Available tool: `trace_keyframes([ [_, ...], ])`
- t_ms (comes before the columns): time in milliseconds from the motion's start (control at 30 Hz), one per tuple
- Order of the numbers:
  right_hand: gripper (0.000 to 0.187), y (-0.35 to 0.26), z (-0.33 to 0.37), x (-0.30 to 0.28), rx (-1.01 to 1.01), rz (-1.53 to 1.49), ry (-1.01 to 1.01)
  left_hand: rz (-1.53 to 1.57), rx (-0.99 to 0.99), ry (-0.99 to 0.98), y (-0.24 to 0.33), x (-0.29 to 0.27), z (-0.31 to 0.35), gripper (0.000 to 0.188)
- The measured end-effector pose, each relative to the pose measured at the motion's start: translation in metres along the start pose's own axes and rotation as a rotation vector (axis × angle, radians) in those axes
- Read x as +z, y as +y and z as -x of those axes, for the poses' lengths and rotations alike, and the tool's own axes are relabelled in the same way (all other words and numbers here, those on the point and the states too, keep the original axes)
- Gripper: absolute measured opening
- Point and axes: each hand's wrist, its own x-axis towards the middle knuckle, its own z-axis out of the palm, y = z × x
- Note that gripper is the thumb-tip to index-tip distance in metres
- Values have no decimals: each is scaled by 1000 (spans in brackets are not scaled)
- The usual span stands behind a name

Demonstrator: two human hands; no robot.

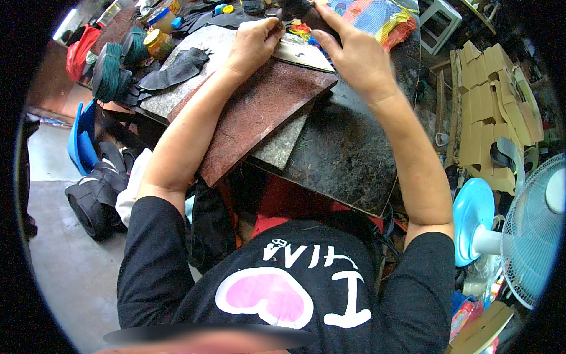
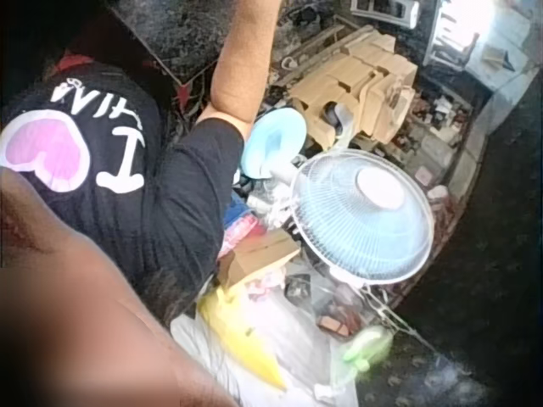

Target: The person uses a hammer and a small metal tool to tap along the edge of a curved shoe part on a workbench. They repeatedly reposition the part and continue tapping along its perimeter.

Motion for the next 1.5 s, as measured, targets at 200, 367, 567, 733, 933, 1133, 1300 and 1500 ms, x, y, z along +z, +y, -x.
trace_keyframes([
  [200, 44, 27, 34, -4, 247, -71, -196, 498, -325, -37, -16, -1, -2, 19],
  [367, 43, 19, 46, -1, 264, -15, -296, 217, -219, -130, -23, -13, -3, 16],
  [567, 46, 14, 46, 8, 365, 91, -420, 488, -461, -16, -22, -6, -2, 16],
  [733, 45, 10, 45, 6, 366, 133, -443, 972, -747, 171, -24, -5, -2, 18],
  [933, 45, 6, 42, 5, 365, 128, -434, 733, -675, 7, -26, 0, 1, 16],
  [1133, 45, 18, 50, 13, 350, 123, -413, 732, -657, 39, -29, 4, 4, 15],
  [1300, 43, 17, 29, 1, 287, -21, -334, 532, -506, -114, -26, -5, 0, 17],
  [1500, 44, 8, -18, -23, 121, -486, 76, 79, -104, -31, -11, -8, -4, 17],
])
